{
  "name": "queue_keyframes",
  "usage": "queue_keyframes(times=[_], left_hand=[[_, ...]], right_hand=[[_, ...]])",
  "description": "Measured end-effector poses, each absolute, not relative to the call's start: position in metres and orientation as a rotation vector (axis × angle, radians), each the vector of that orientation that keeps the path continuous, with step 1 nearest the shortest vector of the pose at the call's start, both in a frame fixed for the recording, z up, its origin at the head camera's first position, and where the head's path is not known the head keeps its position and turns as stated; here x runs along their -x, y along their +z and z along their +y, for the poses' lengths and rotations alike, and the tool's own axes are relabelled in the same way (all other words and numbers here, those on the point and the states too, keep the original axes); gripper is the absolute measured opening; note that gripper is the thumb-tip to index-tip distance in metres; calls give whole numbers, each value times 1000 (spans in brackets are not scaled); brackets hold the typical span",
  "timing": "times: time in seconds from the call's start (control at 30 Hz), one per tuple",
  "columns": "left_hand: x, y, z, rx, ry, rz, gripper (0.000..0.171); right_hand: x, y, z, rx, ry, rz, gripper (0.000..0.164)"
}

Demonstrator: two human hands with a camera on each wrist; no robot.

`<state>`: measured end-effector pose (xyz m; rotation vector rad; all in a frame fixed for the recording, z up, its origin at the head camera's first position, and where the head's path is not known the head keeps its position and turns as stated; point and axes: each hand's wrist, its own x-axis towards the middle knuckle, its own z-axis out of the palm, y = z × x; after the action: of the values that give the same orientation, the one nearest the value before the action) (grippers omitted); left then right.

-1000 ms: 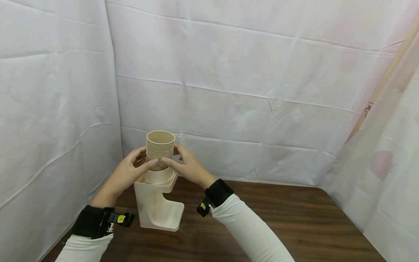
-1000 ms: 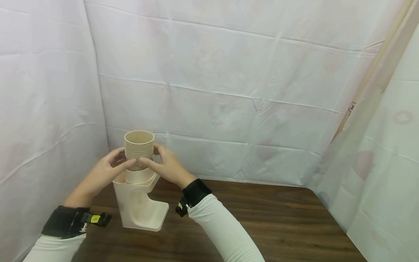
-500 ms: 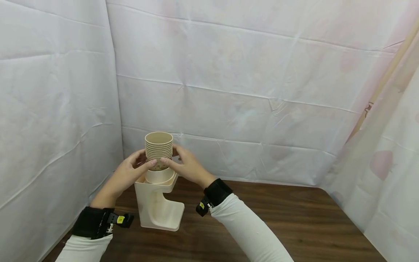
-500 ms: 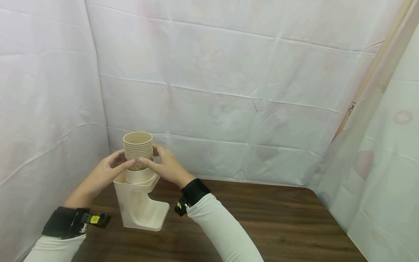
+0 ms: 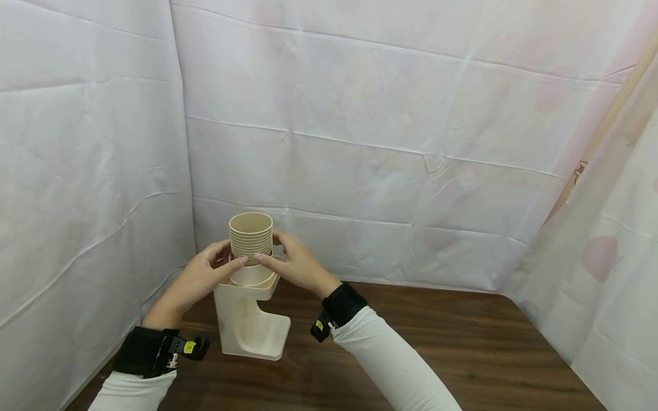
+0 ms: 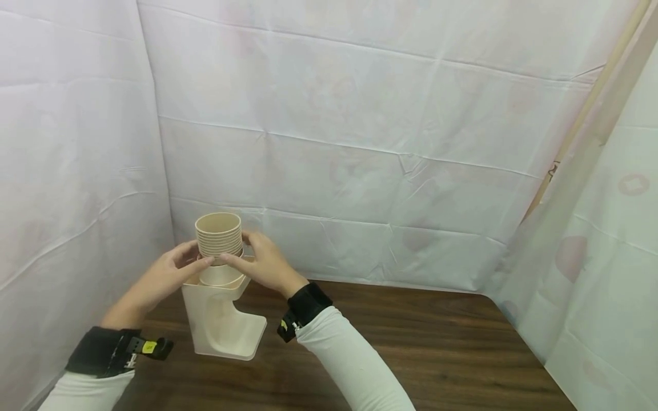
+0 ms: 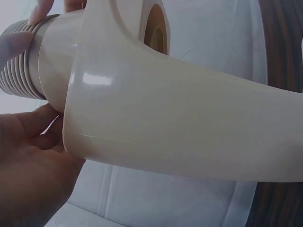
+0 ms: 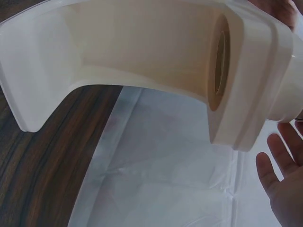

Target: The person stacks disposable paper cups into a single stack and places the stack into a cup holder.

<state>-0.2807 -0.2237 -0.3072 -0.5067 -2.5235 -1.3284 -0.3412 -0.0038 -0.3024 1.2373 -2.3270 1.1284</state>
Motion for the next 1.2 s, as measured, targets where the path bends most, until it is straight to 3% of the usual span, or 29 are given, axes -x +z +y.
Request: queue_keyframes(times=[1.2], left_hand=[[282,-317,-222,495,-1252,-2512,75]], right_hand=[[336,-316,-5,-1240,1343,-2459,62]])
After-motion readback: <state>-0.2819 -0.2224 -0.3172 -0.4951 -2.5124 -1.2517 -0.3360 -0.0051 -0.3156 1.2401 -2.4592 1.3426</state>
